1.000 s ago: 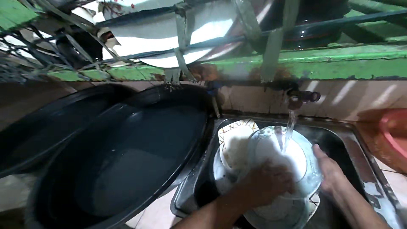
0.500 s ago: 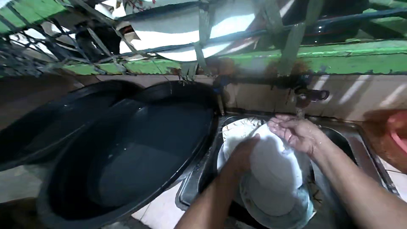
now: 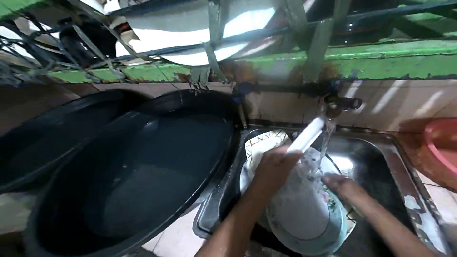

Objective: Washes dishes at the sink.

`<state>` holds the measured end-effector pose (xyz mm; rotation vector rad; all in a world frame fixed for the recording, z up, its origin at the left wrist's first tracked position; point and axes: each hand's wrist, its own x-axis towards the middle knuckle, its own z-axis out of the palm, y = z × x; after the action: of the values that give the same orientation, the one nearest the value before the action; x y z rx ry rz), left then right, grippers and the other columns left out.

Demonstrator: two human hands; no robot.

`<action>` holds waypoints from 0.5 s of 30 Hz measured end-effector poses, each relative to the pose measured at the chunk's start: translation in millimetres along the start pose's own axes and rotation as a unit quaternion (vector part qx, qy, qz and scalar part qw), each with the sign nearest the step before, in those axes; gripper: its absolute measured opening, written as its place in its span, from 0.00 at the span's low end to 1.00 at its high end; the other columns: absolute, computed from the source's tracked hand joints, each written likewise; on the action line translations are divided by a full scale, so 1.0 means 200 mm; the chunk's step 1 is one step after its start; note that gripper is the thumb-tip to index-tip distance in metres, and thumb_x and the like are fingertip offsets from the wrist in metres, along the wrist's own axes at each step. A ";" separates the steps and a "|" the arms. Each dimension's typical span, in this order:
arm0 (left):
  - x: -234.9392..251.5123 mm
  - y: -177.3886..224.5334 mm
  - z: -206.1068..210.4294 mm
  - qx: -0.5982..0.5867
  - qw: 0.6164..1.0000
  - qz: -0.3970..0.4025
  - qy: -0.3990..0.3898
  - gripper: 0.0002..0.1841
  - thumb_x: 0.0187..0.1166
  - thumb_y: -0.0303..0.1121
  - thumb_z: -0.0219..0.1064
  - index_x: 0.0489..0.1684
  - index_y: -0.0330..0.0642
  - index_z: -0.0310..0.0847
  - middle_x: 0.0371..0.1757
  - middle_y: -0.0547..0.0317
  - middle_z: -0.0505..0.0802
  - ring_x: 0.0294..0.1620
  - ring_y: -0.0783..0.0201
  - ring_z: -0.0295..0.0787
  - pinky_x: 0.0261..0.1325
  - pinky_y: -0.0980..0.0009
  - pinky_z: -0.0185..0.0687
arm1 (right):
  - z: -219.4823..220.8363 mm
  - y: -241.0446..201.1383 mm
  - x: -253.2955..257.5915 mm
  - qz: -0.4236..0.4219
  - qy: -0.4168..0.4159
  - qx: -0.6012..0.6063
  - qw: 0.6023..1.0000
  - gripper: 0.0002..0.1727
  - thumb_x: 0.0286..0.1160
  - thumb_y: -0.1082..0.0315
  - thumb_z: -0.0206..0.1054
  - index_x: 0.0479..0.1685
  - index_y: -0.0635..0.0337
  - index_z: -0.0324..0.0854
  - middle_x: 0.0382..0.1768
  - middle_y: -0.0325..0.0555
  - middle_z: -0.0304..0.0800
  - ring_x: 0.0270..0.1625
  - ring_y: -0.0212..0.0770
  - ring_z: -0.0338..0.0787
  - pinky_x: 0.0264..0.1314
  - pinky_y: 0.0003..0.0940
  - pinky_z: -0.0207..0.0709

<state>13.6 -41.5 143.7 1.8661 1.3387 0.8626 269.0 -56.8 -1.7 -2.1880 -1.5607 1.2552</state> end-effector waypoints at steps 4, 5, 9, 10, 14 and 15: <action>-0.13 0.00 -0.22 0.299 0.903 0.293 0.099 0.15 0.86 0.42 0.60 0.60 0.56 0.91 0.63 0.69 0.94 0.70 0.69 0.87 0.71 0.67 0.83 | 0.16 -0.09 0.08 0.000 -0.017 -0.191 0.982 0.28 0.82 0.51 0.64 0.77 0.56 0.79 0.78 0.59 0.77 0.79 0.61 0.78 0.79 0.65 0.70; -0.14 -0.02 -0.29 0.330 0.888 0.299 0.116 0.15 0.86 0.40 0.59 0.61 0.55 0.91 0.64 0.68 0.94 0.72 0.67 0.86 0.73 0.65 0.82 | 0.16 -0.08 0.11 0.010 -0.028 -0.172 0.985 0.25 0.82 0.55 0.65 0.75 0.56 0.80 0.76 0.59 0.80 0.77 0.61 0.80 0.79 0.64 0.71; -0.09 -0.15 -0.51 0.414 0.884 0.149 0.159 0.16 0.86 0.40 0.61 0.63 0.46 0.90 0.61 0.54 0.95 0.62 0.52 0.93 0.61 0.46 0.88 | 0.06 -0.01 0.18 0.033 -0.047 -0.064 0.996 0.21 0.83 0.63 0.66 0.71 0.62 0.82 0.69 0.64 0.85 0.74 0.62 0.83 0.79 0.62 0.69; -0.07 -0.18 -0.54 0.414 0.893 0.087 0.154 0.17 0.88 0.41 0.61 0.65 0.44 0.89 0.59 0.49 0.95 0.58 0.47 0.94 0.58 0.41 0.87 | 0.04 0.00 0.16 0.049 -0.027 -0.030 0.998 0.21 0.84 0.63 0.65 0.71 0.63 0.81 0.67 0.65 0.86 0.71 0.61 0.85 0.77 0.61 0.72; 0.00 -0.28 -0.51 0.382 0.916 -0.017 0.123 0.26 0.91 0.46 0.57 0.80 0.41 0.75 0.74 0.44 0.86 0.76 0.45 0.81 0.79 0.40 0.71 | -0.03 0.09 0.07 0.056 0.111 0.192 0.973 0.18 0.89 0.66 0.59 0.69 0.69 0.75 0.44 0.56 0.85 0.37 0.43 0.83 0.44 0.42 0.79; -0.01 -0.31 -0.43 0.374 0.921 0.022 0.110 0.26 0.91 0.46 0.54 0.81 0.39 0.74 0.80 0.46 0.81 0.85 0.48 0.72 0.86 0.42 0.61 | -0.05 0.14 0.05 0.048 0.133 0.239 0.961 0.18 0.90 0.66 0.58 0.69 0.68 0.74 0.41 0.53 0.83 0.34 0.39 0.81 0.39 0.38 0.78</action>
<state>-89.2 -15.5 140.0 2.4203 1.9670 0.6323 295.3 -57.0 -17.0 -2.0247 -0.9397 1.1538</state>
